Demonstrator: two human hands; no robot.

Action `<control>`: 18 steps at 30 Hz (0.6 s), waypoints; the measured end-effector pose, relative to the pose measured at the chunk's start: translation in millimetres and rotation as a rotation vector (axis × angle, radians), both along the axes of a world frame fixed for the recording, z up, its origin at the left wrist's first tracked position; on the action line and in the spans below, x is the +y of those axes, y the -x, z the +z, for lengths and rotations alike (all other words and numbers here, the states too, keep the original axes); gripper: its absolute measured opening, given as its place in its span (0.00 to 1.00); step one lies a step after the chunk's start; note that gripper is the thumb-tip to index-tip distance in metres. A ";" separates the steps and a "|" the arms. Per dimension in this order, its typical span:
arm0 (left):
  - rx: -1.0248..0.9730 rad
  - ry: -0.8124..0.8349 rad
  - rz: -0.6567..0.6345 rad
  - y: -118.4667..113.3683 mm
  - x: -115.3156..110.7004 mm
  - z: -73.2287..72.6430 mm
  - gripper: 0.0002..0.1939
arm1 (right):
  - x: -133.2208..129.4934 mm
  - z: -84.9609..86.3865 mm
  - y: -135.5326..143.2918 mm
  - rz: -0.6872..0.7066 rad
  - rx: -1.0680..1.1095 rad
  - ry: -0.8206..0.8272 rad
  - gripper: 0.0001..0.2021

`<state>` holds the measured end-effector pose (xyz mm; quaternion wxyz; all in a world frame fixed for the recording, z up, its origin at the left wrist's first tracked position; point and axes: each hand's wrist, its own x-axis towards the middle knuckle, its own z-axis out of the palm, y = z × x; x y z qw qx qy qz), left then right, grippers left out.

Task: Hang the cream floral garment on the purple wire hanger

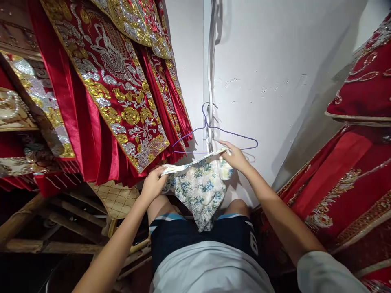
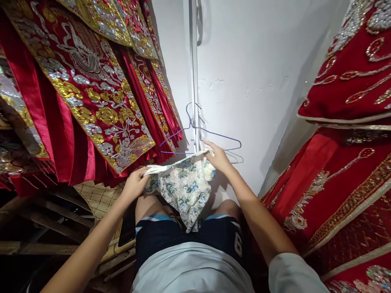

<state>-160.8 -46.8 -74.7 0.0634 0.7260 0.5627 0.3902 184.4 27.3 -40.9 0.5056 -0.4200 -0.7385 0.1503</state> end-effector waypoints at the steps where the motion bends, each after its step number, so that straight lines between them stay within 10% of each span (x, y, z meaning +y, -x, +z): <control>1: 0.010 0.014 -0.004 -2.0 1.1 0.7 0.20 | 8.1 -3.4 2.0 0.015 -0.027 0.031 0.18; 9: 0.002 0.064 0.014 -24.9 12.7 4.4 0.24 | 0.8 -4.6 -11.8 -0.147 0.021 0.087 0.06; 18: -0.179 -0.204 -0.002 -69.0 43.0 61.2 0.14 | -10.2 -3.9 -7.5 -0.078 0.103 0.171 0.08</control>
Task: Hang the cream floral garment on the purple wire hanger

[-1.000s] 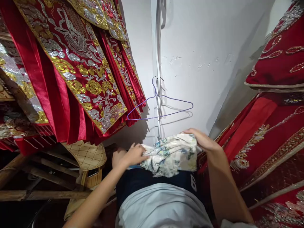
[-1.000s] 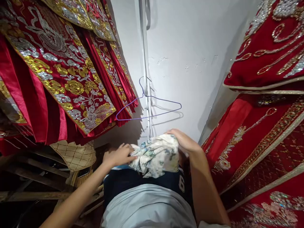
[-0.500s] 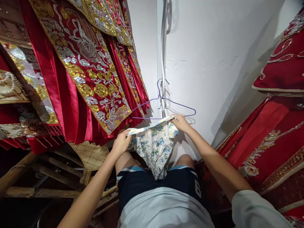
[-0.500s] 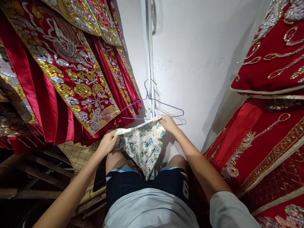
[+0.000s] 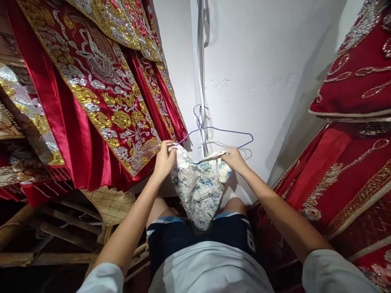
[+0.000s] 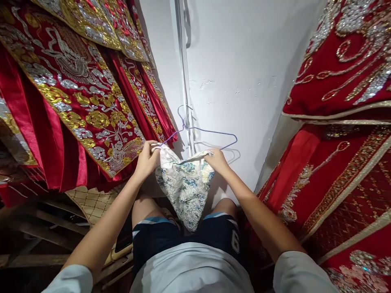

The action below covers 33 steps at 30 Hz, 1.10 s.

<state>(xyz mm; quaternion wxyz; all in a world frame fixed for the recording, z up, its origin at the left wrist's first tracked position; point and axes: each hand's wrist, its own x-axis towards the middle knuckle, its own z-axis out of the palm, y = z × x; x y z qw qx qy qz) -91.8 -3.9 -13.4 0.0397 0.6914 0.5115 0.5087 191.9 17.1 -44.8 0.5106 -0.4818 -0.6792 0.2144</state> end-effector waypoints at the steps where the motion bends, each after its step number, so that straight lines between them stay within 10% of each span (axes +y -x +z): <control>1: 0.036 -0.036 -0.014 -6.6 4.9 6.3 0.15 | -1.5 -1.1 0.8 0.023 0.002 0.008 0.08; 5: 0.198 -0.160 -0.002 -19.8 18.1 23.2 0.16 | -6.3 1.1 -7.7 -0.053 0.010 -0.113 0.13; 9: 0.244 -0.218 -0.036 -12.8 21.7 30.0 0.15 | 1.8 9.9 -36.2 -0.312 0.014 -0.210 0.41; 15: 0.298 -0.250 -0.013 -5.3 23.5 30.6 0.14 | 19.8 18.8 -59.6 -0.363 -0.243 -0.030 0.27; 19: 0.280 -0.265 -0.029 -5.3 24.4 28.1 0.14 | 21.2 19.5 -55.9 -0.448 -0.211 -0.059 0.41; 26: 0.246 -0.255 0.099 7.5 16.5 36.3 0.12 | 23.0 22.0 -82.2 -0.214 -0.080 -0.068 0.14; 33: 0.161 -0.118 -0.023 22.8 21.4 36.5 0.18 | -4.1 40.7 -86.7 0.270 0.309 0.188 0.22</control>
